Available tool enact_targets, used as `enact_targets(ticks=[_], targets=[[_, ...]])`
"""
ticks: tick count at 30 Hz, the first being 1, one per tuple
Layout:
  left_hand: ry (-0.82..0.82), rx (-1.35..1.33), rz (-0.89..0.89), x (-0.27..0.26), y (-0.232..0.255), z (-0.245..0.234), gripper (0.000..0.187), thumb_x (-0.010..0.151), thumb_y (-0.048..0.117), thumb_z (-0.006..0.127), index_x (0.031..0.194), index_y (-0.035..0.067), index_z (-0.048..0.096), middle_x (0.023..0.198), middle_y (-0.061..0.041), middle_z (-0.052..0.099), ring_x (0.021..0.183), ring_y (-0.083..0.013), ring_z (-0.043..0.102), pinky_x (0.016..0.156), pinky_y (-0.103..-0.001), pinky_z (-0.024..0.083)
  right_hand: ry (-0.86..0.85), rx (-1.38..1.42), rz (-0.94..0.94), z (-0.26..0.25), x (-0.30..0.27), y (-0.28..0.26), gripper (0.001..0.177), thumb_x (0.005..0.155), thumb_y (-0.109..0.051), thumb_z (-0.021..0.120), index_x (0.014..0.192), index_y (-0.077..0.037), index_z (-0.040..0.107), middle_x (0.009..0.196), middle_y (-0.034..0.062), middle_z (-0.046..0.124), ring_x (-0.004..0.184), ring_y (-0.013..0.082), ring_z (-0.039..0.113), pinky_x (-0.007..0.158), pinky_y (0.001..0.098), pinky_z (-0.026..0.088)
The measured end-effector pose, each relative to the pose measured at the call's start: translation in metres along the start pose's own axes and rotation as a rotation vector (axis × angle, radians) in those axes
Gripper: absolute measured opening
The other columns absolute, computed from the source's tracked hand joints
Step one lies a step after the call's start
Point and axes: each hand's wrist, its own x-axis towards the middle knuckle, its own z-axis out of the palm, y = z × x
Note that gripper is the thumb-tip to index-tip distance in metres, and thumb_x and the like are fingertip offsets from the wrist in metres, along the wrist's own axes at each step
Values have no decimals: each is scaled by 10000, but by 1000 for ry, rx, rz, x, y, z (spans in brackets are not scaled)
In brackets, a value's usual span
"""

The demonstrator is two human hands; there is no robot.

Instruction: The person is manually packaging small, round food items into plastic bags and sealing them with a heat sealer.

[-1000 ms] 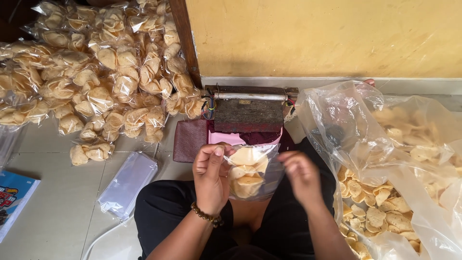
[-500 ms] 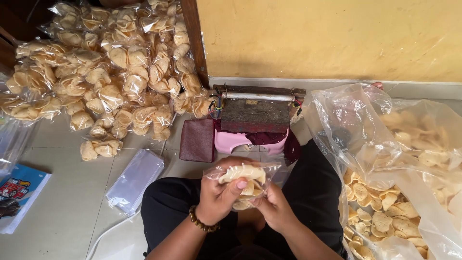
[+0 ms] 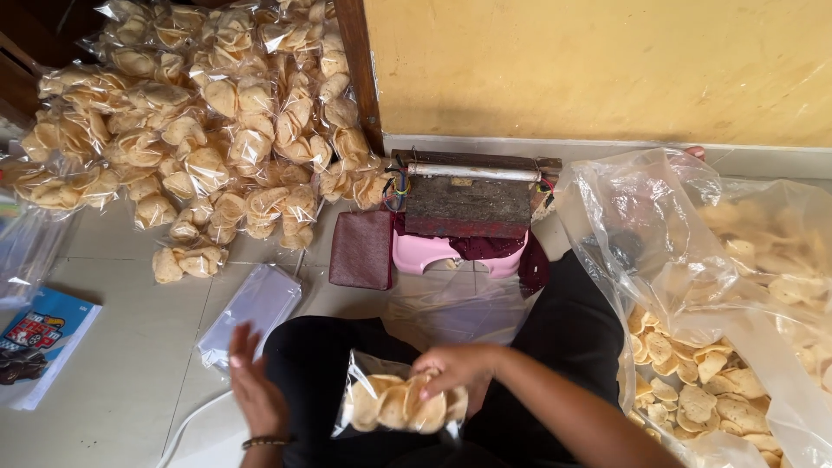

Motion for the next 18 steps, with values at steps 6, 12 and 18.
enact_targets(ticks=[6, 12, 18], targets=[[-81, 872, -10, -8, -119, -32, 718, 956, 462, 497, 1539, 54, 398, 1596, -226, 393, 1449, -397, 403, 1126, -495, 377, 493, 164, -344, -57, 15, -143, 742, 1023, -375, 485, 1651, -125, 179, 1253, 128, 395, 987, 239, 398, 806, 359, 397], [-44, 1240, 310, -29, -117, -16, 719, 874, 589, 525, 1519, 279, 450, 1628, -184, 368, 1437, -484, 403, 992, -605, 476, 760, 371, -422, -44, 1, -104, 620, 924, -328, 639, 1453, -41, 491, 1488, 188, 508, 1282, 311, 617, 1056, 453, 518], [-420, 1444, 424, -35, -66, 30, 673, 803, 693, 596, 1397, 386, 515, 1620, 33, 316, 1528, -418, 186, 1010, -853, 284, 1353, 472, -543, -38, -107, 52, 212, 1002, -102, 538, 1099, 28, 675, 1285, 176, 683, 1049, 252, 705, 980, 368, 564]])
